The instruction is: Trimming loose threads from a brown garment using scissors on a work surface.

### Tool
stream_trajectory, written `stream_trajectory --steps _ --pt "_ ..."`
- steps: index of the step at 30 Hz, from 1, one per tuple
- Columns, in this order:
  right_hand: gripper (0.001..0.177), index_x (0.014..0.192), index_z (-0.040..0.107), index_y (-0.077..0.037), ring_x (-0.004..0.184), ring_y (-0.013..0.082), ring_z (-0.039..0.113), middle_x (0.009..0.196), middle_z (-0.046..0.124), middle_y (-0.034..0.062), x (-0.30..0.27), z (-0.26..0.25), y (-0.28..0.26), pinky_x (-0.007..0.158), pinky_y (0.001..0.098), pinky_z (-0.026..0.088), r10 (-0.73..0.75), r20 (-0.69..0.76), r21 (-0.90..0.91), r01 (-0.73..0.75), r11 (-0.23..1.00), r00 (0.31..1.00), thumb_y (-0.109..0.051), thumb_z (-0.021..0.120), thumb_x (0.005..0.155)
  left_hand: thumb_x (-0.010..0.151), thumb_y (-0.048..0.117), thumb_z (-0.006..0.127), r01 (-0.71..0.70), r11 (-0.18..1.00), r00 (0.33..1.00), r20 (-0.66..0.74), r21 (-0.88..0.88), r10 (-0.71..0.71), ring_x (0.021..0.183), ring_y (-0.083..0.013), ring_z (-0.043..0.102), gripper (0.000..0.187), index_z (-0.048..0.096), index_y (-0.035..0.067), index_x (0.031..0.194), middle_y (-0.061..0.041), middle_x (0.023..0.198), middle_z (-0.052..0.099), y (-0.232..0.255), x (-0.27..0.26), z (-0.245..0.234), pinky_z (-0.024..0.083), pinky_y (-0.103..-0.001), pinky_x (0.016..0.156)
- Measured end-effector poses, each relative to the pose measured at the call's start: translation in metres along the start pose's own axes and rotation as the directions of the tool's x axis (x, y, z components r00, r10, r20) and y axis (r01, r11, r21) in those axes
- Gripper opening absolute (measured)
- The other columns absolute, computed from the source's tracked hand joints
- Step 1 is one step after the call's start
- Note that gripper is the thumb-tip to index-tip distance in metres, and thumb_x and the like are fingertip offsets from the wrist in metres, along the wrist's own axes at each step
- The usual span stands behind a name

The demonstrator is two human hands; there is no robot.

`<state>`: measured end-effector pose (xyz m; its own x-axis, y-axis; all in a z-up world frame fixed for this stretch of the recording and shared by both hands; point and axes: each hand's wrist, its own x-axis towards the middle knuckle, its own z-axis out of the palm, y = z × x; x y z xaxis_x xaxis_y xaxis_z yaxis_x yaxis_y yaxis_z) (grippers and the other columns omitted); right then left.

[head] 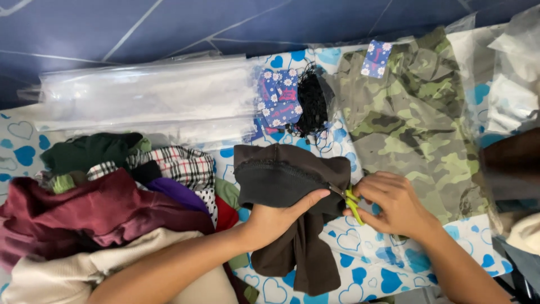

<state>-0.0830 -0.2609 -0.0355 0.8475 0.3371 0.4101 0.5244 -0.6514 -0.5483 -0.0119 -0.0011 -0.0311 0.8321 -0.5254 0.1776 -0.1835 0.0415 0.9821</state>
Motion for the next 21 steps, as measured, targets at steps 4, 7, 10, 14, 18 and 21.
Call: stream_trajectory --steps 4,7,10,14,18,21 --pt "0.034 0.082 0.068 -0.01 0.054 0.0291 0.063 0.058 0.053 0.003 -0.003 0.002 0.003 0.053 0.0406 0.054 -0.006 -0.007 -0.007 0.005 1.0 1.0 -0.041 0.063 0.095 0.092 0.017 0.08 -0.003 1.0 1.0 0.005 -0.005 0.003 0.103 -0.0251 0.074 0.03 0.074 -0.004 0.113 -0.02 0.113 0.077 0.006 -0.002 -0.002 0.061 -0.036 0.089" --pt "0.035 0.084 0.068 -0.01 0.055 0.0305 0.063 0.06 0.054 0.0043 0.0 0.001 0.002 0.053 0.0424 0.054 -0.017 -0.001 -0.016 0.017 1.0 1.0 -0.042 0.061 0.097 0.093 0.018 0.079 -0.036 0.999 0.999 0.013 0.016 0.036 0.104 -0.0264 0.074 0.031 0.073 -0.005 0.114 -0.021 0.114 0.076 -0.003 -0.004 -0.001 0.061 -0.037 0.091" --pt "0.037 0.085 0.067 -0.01 0.055 0.0317 0.063 0.061 0.055 0.0063 0.005 0.001 -0.003 0.052 0.0439 0.053 -0.01 0.0 -0.064 0.01 0.998 1.0 -0.043 0.059 0.098 0.094 0.018 0.079 -0.078 0.996 0.997 0.019 0.046 0.077 0.106 -0.0264 0.073 0.033 0.072 -0.005 0.115 -0.02 0.115 0.076 -0.018 -0.004 0.004 0.06 -0.036 0.092" --pt "0.038 0.089 0.062 -0.011 0.056 0.0212 0.06 0.071 0.061 0.0036 -0.009 0.006 0.001 0.057 0.0368 0.052 0.099 0.197 -0.247 -0.048 0.968 0.975 -0.046 0.054 0.101 0.099 0.027 0.071 -0.077 0.992 0.995 0.078 0.1 0.07 0.063 -0.011 0.064 0.038 0.053 0.014 0.068 0.003 0.067 0.063 0.019 0.007 -0.003 0.05 -0.025 0.066" --pt "0.034 0.094 0.064 -0.012 0.059 0.0228 0.061 0.074 0.063 0.0056 -0.027 0.014 0.015 0.06 0.0378 0.052 0.117 0.213 -0.267 -0.057 0.962 0.97 -0.042 0.051 0.103 0.099 0.032 0.07 -0.048 0.991 0.997 0.073 0.122 0.039 0.068 -0.0142 0.066 0.037 0.054 0.013 0.071 0.001 0.071 0.065 0.015 0.006 -0.002 0.052 -0.027 0.067" --pt "0.034 0.093 0.065 -0.013 0.059 0.021 0.064 0.075 0.067 0.0038 -0.032 0.011 0.014 0.059 0.0373 0.054 0.097 0.168 -0.308 -0.041 0.951 0.981 -0.046 0.06 0.099 0.098 0.033 0.07 0.048 0.999 0.993 0.105 0.001 -0.048 0.072 -0.0154 0.069 0.03 0.062 0.013 0.077 -0.001 0.075 0.067 0.016 0.006 -0.004 0.055 -0.027 0.071"
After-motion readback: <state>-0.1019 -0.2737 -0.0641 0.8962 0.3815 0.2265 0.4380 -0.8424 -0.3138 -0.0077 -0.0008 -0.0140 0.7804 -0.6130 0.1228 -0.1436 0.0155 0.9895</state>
